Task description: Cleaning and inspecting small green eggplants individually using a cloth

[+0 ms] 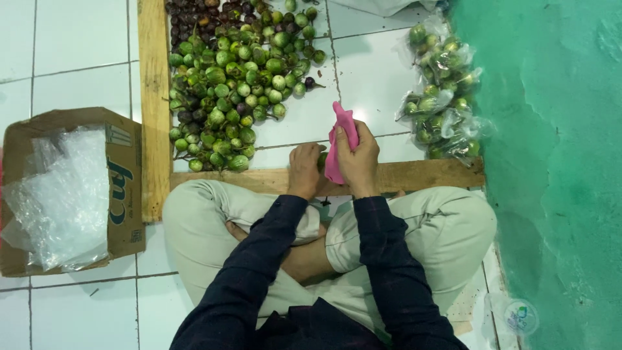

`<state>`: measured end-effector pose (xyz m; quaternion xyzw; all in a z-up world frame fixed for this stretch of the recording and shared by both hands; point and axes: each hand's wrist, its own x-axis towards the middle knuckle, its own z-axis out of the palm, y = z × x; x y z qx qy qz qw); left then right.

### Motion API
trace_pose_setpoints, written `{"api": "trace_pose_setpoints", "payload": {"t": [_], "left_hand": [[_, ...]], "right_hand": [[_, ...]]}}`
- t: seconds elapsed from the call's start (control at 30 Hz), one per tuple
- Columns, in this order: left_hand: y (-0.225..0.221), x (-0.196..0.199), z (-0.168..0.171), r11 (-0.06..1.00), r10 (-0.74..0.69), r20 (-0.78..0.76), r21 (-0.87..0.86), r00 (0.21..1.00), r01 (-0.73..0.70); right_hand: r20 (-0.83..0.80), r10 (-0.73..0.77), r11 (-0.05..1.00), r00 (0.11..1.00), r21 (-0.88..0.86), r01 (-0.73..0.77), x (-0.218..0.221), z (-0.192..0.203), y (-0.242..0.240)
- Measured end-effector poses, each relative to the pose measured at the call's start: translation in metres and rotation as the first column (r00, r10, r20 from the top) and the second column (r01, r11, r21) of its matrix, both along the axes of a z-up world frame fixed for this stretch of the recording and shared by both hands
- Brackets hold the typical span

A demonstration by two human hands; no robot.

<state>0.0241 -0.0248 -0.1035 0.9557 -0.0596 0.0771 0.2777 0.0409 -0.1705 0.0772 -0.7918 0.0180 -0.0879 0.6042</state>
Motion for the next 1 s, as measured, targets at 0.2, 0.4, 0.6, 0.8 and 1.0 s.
{"api": "trace_pose_setpoints", "payload": {"t": [0.2,0.4,0.6,0.8,1.0], "left_hand": [[0.010,-0.003,0.043,0.969,0.040,-0.038,-0.242,0.998,-0.048],[0.065,0.016,0.030,0.975,0.025,-0.118,-0.216,0.993,-0.051],[0.090,0.033,0.069,0.954,-0.008,0.027,0.299,1.000,0.000],[0.092,0.058,0.085,0.862,-0.039,0.201,0.502,0.979,-0.069],[0.105,0.079,0.046,0.868,0.006,0.176,0.488,0.984,-0.092]], "right_hand": [[0.020,-0.057,0.998,0.998,0.019,0.056,0.005,0.002,-0.016],[0.028,-0.080,0.994,0.996,0.082,0.078,0.007,0.004,-0.021],[0.003,-0.042,0.994,0.999,0.098,0.041,0.007,-0.003,-0.012],[-0.011,-0.008,0.998,1.000,0.060,0.009,0.004,0.011,-0.010],[-0.036,0.014,1.000,0.999,0.008,-0.014,0.005,0.010,0.001]]}}
